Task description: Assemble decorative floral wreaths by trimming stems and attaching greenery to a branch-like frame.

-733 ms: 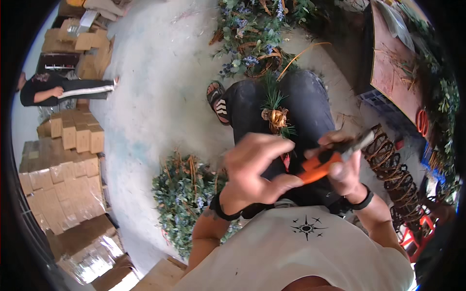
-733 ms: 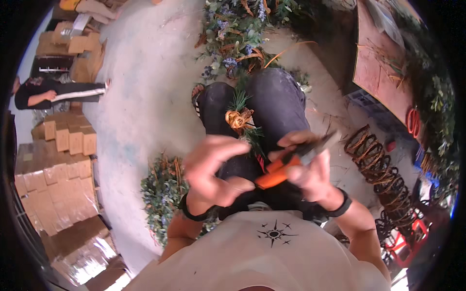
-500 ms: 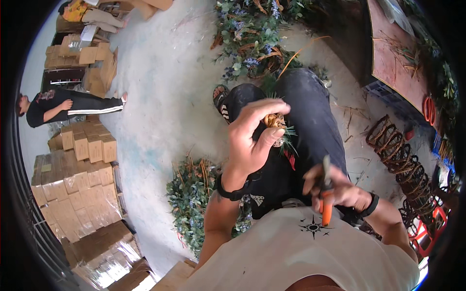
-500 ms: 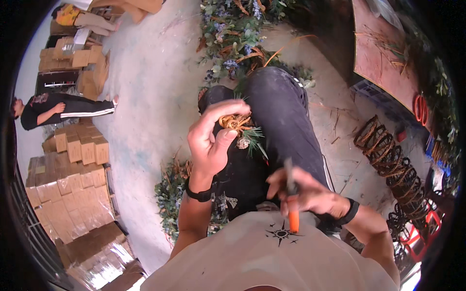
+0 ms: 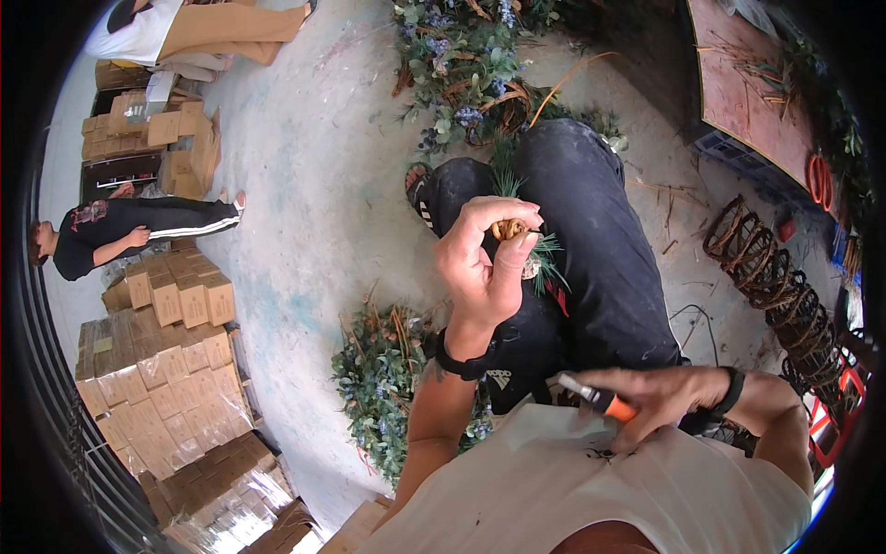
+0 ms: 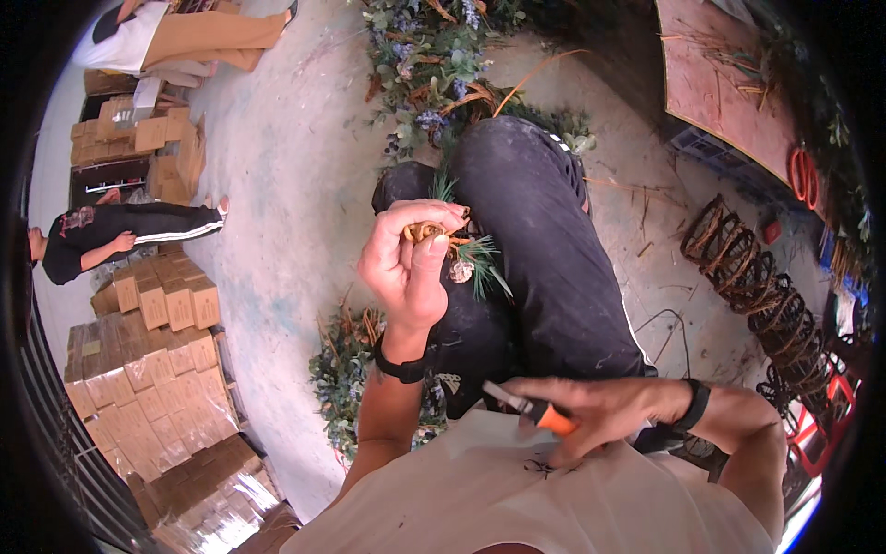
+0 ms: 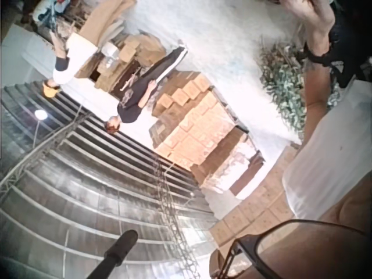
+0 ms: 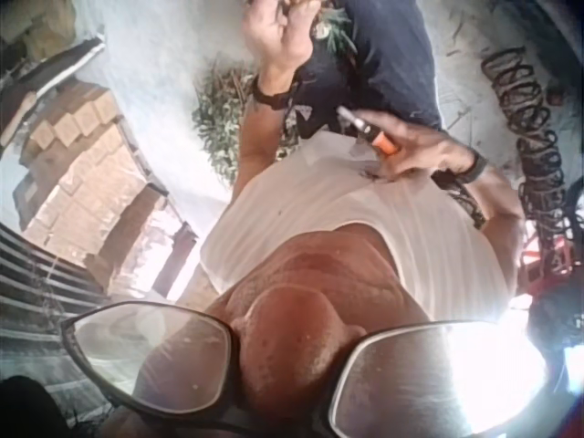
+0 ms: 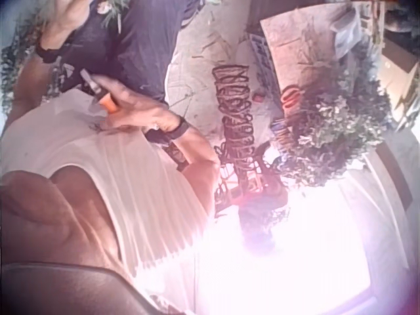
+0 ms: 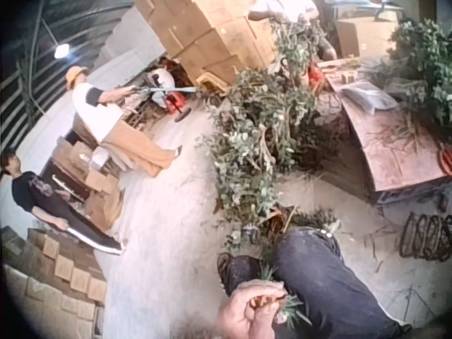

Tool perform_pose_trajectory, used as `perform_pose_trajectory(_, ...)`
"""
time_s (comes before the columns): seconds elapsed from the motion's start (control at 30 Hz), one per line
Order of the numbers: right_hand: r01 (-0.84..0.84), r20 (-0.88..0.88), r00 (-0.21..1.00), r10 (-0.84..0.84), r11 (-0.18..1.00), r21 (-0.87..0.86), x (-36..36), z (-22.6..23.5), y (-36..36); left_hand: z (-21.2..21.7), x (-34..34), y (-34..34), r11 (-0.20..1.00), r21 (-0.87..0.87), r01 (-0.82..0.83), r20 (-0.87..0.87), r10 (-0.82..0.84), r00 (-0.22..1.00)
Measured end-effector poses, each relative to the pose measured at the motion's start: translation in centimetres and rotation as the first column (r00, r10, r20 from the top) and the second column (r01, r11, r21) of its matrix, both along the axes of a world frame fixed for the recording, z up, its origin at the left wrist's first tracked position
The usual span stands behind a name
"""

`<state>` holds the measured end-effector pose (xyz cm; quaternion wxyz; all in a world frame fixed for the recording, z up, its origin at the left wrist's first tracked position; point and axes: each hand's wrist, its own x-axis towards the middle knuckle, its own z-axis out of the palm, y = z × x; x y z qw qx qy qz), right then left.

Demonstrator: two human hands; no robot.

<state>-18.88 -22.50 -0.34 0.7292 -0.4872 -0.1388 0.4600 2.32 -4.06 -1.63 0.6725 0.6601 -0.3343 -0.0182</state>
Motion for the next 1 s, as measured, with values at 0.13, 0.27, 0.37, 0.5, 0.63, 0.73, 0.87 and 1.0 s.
perform_pose_trajectory(0.13,0.51,0.389,0.82,-0.42,0.845,-0.163,4.2,2.6,-3.1,-1.1,0.6,0.6,0.999,0.039,0.036,0.034,-0.038,0.999)
perform_pose_trajectory(0.27,0.824,0.882,0.384,-0.275,0.532,-0.193,8.2,5.3,-5.4,-2.3,1.0,0.8,0.994,0.062,0.085,0.027,-0.087,0.996)
perform_pose_trajectory(0.37,0.814,0.93,0.34,-0.136,0.538,-0.219,10.9,7.2,-5.4,-2.2,0.6,1.1,0.994,0.045,0.097,-0.069,-0.094,0.993)
perform_pose_trajectory(0.5,0.75,0.916,0.385,0.11,0.541,-0.38,12.9,10.4,-4.9,-2.0,-0.2,2.0,0.988,0.148,0.036,-0.198,-0.006,0.98)
perform_pose_trajectory(0.63,0.833,0.971,-0.019,-0.239,0.533,0.148,14.4,8.6,-3.4,-1.9,0.0,1.1,0.998,0.039,0.051,-0.143,-0.045,0.989)
perform_pose_trajectory(0.73,0.602,0.834,0.44,0.334,0.579,-0.55,15.4,8.6,-3.8,-2.1,-0.4,1.7,0.992,0.118,0.051,-0.237,-0.022,0.971)
perform_pose_trajectory(0.87,0.825,0.891,0.105,-0.442,0.539,0.17,16.2,7.9,-5.0,-2.5,0.9,0.7,0.994,-0.036,0.105,-0.074,-0.108,0.991)
perform_pose_trajectory(1.0,0.517,0.771,0.411,0.487,0.572,-0.637,16.7,10.2,-3.1,-2.0,0.2,1.0,0.998,0.019,0.056,-0.146,-0.053,0.988)
